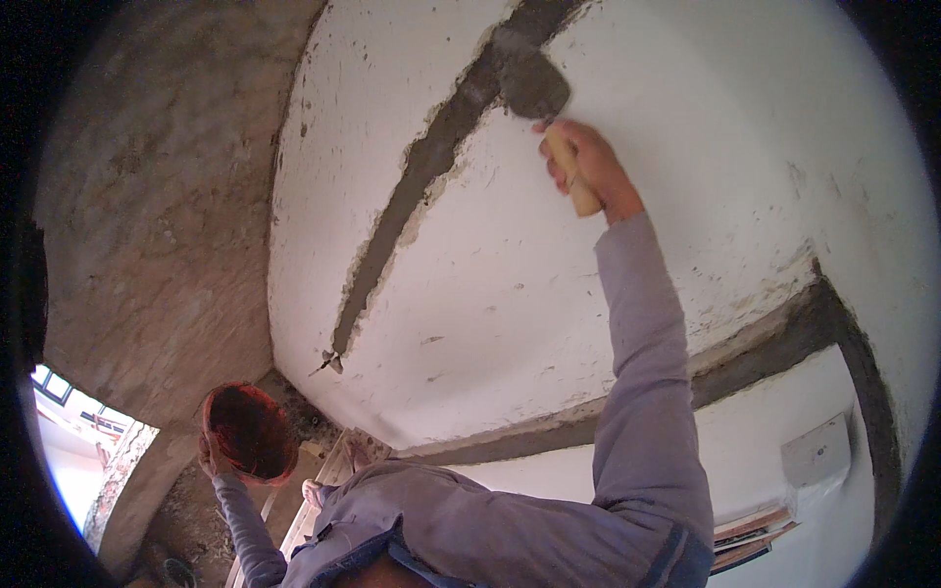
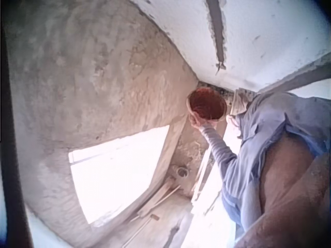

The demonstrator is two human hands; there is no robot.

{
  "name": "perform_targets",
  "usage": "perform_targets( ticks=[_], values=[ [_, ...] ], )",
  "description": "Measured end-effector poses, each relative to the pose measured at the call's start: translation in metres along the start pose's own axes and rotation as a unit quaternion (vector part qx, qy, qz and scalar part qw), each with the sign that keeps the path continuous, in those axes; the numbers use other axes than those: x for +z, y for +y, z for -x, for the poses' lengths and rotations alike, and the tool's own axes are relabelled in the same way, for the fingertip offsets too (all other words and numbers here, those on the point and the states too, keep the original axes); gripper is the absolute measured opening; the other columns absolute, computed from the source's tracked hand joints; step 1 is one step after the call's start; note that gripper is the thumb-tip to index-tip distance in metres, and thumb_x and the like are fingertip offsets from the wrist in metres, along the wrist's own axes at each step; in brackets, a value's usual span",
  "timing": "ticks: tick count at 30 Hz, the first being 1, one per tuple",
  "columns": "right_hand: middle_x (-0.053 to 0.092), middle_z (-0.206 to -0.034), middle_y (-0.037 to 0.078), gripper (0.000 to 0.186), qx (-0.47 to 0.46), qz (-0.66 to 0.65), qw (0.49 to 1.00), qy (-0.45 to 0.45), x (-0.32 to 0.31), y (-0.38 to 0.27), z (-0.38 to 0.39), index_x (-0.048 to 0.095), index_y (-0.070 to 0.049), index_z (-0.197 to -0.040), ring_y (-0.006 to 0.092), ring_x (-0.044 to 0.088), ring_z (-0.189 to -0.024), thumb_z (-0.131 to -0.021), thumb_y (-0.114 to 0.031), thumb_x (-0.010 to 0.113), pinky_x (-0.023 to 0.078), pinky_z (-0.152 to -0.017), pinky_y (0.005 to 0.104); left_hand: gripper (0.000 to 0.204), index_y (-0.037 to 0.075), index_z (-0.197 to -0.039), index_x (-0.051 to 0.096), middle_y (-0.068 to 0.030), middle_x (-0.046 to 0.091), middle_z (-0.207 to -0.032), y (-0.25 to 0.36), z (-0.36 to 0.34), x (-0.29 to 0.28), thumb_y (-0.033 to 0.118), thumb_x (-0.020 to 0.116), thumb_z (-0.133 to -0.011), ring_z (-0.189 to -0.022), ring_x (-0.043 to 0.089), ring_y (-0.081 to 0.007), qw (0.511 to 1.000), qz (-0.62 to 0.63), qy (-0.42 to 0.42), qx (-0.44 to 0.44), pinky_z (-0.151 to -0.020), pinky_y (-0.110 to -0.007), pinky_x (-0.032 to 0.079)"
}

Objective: The person applies plaster to a channel in a wall using a trowel, scooping material from a bucket and smoothing it into the gap.

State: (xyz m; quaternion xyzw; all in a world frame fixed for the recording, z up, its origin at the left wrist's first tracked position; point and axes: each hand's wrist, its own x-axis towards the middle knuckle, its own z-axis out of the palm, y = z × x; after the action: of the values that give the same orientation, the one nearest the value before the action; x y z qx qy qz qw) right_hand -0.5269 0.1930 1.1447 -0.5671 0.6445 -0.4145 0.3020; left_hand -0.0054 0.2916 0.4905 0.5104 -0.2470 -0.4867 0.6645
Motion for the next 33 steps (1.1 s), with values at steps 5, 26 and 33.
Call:
perform_targets(
  ticks=[5,26,33],
  values=[
    [0.051,-0.069,0.002,0.031,0.061,0.020,0.997,-0.032,0.024,0.094,0.037,0.056,-0.005,-0.106,0.0110,0.048,-0.046,-0.093,-0.032,0.049,0.040,-0.037,0.0274,0.036,0.001,-0.118,0.059,-0.0048,0.065,-0.105,-0.029,0.020,-0.006,0.025,0.062,-0.091,-0.092,0.060,-0.0159,0.999,0.015,0.040,0.020,-0.082,-0.030,0.048],
    [0.047,-0.061,-0.002,0.037,-0.088,-0.221,0.962,-0.131,0.044,0.215,0.032,0.047,0.001,-0.122,0.0059,0.043,-0.047,-0.091,-0.016,0.059,0.039,-0.043,0.0230,0.043,-0.001,-0.120,0.057,-0.0072,0.064,-0.107,0.087,0.033,0.165,0.030,0.061,-0.090,-0.093,0.059,-0.0192,0.953,-0.282,-0.054,-0.101,-0.081,-0.032,0.049],
    [0.053,-0.065,-0.001,0.050,-0.138,-0.167,0.949,-0.231,0.016,0.232,0.019,0.042,0.000,-0.131,0.0070,0.047,-0.054,-0.093,-0.028,0.058,0.039,-0.048,0.0245,0.045,-0.001,-0.120,0.058,-0.0079,0.064,-0.107,0.088,0.019,0.217,0.033,0.060,-0.090,-0.094,0.059,-0.0199,0.945,-0.307,-0.047,-0.105,-0.082,-0.033,0.048]
  ],
)
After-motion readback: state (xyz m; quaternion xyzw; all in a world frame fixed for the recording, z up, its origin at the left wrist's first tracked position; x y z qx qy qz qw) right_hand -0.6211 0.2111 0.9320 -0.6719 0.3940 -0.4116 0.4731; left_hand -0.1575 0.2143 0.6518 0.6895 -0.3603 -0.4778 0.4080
